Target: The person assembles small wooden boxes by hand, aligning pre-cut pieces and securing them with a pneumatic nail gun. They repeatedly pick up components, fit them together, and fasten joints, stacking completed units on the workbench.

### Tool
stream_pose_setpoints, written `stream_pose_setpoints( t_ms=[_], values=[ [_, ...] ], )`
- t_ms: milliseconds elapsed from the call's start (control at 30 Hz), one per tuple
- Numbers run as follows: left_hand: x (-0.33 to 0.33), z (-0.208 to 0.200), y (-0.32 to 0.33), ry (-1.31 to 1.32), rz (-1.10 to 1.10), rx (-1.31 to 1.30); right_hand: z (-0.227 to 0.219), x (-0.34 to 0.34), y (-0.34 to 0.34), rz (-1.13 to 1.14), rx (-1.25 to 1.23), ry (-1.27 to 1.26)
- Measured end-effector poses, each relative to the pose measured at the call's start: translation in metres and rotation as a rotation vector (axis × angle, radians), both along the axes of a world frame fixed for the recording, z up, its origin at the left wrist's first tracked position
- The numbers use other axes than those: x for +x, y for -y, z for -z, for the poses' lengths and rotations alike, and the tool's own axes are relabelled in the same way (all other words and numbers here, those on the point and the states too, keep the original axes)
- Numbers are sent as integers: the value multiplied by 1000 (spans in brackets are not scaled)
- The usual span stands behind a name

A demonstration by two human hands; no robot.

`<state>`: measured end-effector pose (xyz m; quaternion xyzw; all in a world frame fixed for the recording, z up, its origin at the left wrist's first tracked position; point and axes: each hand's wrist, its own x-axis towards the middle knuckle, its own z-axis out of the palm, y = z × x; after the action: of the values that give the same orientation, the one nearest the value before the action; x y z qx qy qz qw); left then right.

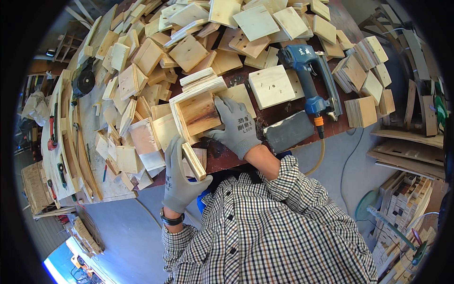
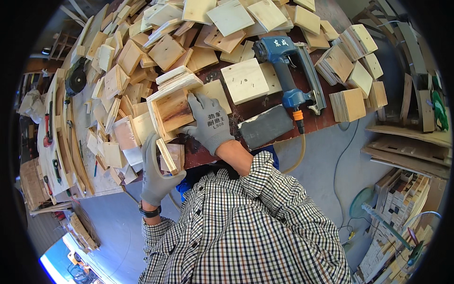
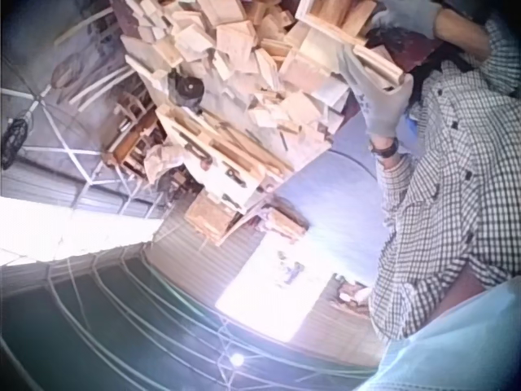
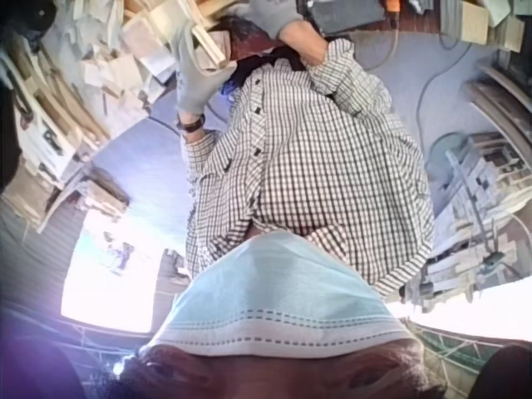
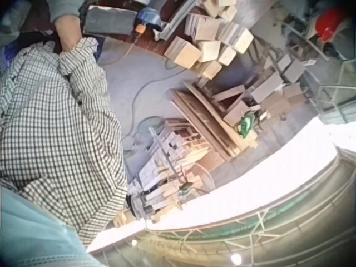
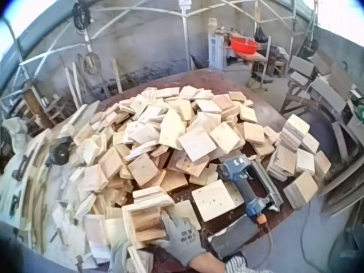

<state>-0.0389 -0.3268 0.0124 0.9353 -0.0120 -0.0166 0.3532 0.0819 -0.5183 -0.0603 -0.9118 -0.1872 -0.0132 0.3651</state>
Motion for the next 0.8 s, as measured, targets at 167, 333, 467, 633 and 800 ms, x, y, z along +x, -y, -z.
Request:
stream_pose_setpoints(
  t_ms=[167,333,467,633,800],
  values=[
    [0,3,0,25,-1,-15,1,-1,-6,7,1,-71],
    [-1,2,3,32,-10,-19,-7,-4,-17,38,18,-202],
    [1,4,1,76,-11,-61,-4,3,-12,-2,74,-192],
    [-9,-9,-1,59,-129,-194,3,10,-4,-54,141,-181],
    [17,-52,16,316,-91,206,36,15,17,87,716,-318]
  ],
)
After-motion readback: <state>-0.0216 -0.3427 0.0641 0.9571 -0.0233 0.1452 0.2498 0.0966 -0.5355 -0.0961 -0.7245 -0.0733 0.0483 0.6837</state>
